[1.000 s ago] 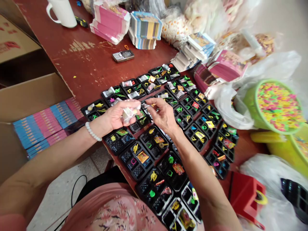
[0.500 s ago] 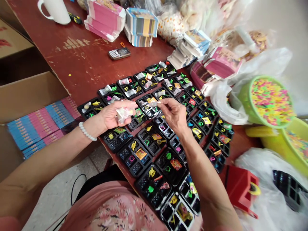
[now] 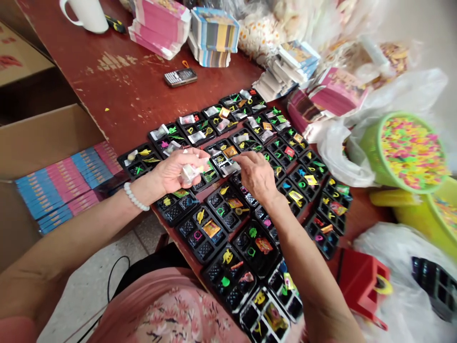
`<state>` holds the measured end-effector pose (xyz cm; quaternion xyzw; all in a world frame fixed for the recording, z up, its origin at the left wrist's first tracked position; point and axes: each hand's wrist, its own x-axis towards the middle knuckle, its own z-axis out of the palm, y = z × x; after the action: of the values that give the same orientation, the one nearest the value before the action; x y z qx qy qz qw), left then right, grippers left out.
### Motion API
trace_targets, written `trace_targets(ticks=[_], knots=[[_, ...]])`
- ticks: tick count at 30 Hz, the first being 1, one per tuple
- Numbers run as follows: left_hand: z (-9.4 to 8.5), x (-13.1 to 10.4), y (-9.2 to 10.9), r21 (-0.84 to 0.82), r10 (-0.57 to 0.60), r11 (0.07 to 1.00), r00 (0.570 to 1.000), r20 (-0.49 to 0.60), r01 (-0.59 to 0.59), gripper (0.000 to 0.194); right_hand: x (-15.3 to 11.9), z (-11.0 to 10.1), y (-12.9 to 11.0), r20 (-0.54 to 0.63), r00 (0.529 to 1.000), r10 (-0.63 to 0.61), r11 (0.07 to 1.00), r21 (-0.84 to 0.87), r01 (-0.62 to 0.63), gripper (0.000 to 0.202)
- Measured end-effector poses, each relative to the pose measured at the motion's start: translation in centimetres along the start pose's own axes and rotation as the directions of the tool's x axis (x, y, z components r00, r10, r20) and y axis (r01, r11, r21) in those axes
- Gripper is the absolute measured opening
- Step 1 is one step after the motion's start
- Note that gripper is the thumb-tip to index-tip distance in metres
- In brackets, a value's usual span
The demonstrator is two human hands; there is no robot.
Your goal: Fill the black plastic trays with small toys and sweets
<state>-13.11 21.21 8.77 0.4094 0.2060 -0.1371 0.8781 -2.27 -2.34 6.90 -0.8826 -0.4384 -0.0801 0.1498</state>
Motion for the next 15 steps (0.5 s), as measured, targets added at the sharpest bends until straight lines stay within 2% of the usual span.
trace_targets(ticks=[3, 6, 9, 12, 15], knots=[[0.8, -0.4, -0.4, 0.02, -0.021, 1.0, 0.998, -0.066, 0.022, 0.035, -0.2, -0.5, -2.3, -0.068, 0.997, -0.026, 0.964, 0.261, 0.043, 0.028], [1.4, -0.8, -0.7, -0.03, -0.065, 0.998, 0.996, -0.062, 0.064, 0.03, -0.1, -0.7, -4.8, -0.084, 0.993, -0.078, 0.873, 0.476, 0.109, 0.038], [1.5, -1.0, -0.7, -0.08, -0.1, 0.992, 0.994, -0.045, 0.096, 0.024, 0.4, -0.5, -6.5, -0.133, 0.986, -0.103, 0.841, 0.518, 0.158, 0.03], [1.0, -1.2, -0.3, -0.102, -0.117, 0.988, 0.992, -0.045, 0.112, 0.022, 1.3, -0.4, -6.8, -0.166, 0.977, -0.133, 0.815, 0.542, 0.203, 0.024], [-0.3, -1.8, 0.8, -0.114, -0.034, 0.993, 0.997, -0.063, 0.027, 0.019, 2.5, -0.6, -6.3, -0.163, 0.983, -0.081, 0.846, 0.511, 0.154, 0.02]])
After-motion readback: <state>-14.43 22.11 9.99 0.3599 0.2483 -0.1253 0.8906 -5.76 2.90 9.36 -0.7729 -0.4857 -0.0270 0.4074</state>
